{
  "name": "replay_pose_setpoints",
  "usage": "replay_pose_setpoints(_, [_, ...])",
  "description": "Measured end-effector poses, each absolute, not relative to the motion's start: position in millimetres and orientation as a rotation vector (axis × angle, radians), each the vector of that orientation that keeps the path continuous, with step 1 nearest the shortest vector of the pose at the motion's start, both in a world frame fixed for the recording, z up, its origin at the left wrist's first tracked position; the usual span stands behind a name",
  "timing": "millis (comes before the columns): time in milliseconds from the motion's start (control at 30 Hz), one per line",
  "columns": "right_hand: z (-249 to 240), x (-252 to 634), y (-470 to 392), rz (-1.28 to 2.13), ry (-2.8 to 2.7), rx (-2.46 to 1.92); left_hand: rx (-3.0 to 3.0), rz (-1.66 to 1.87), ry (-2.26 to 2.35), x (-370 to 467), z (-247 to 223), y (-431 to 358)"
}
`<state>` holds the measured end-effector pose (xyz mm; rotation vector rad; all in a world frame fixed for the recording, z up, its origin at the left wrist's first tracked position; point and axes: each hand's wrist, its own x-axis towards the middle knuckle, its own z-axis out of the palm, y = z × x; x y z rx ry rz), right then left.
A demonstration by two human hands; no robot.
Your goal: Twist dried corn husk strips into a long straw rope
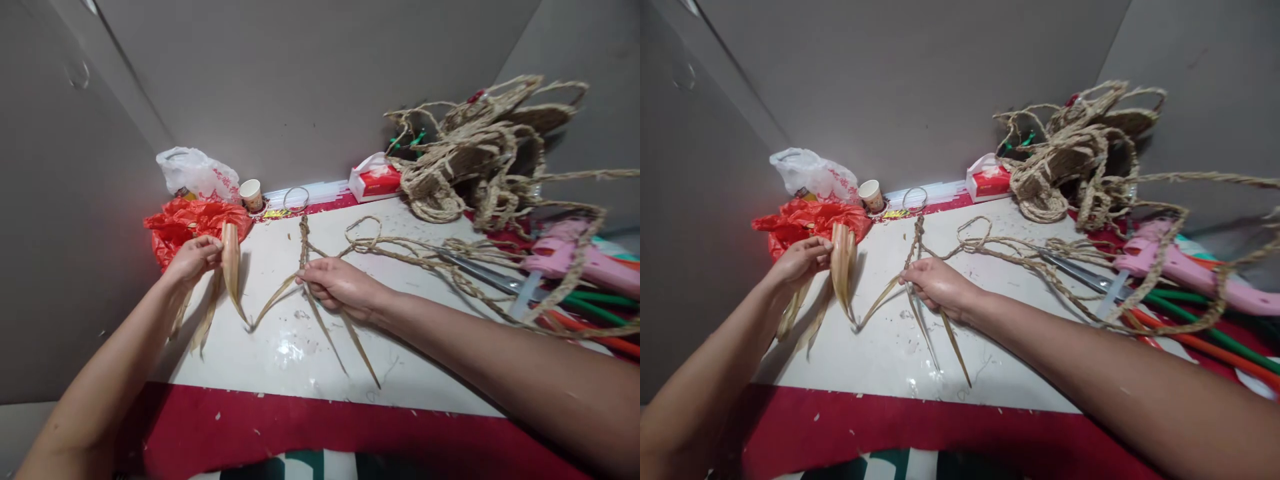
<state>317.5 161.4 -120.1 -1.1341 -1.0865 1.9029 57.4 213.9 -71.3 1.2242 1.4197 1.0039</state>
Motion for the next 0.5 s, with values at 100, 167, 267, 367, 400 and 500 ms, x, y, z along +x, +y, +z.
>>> replay_pose_setpoints(100, [-119,317,161,1.896,-1.080,-1.119,1.078,0.932,1.258,89,-74,192])
replay_pose_setpoints(167, [-118,318,161,1.893,-1.067,-1.102,1.024,0.868,1.185,109,-77,183])
replay_pose_setpoints(267, [-118,318,162,1.887,-1.047,-1.090,0.975,0.787,1.086,131,-79,176])
replay_pose_setpoints(367, [-121,317,164,1.883,-1.033,-1.062,0.944,0.737,0.991,144,-82,173])
replay_pose_setpoints(400, [-122,317,165,1.885,-1.026,-1.051,0.935,0.728,0.967,147,-84,172])
replay_pose_setpoints(500, [-127,318,166,1.911,-1.016,-1.017,0.925,0.721,0.964,153,-95,168])
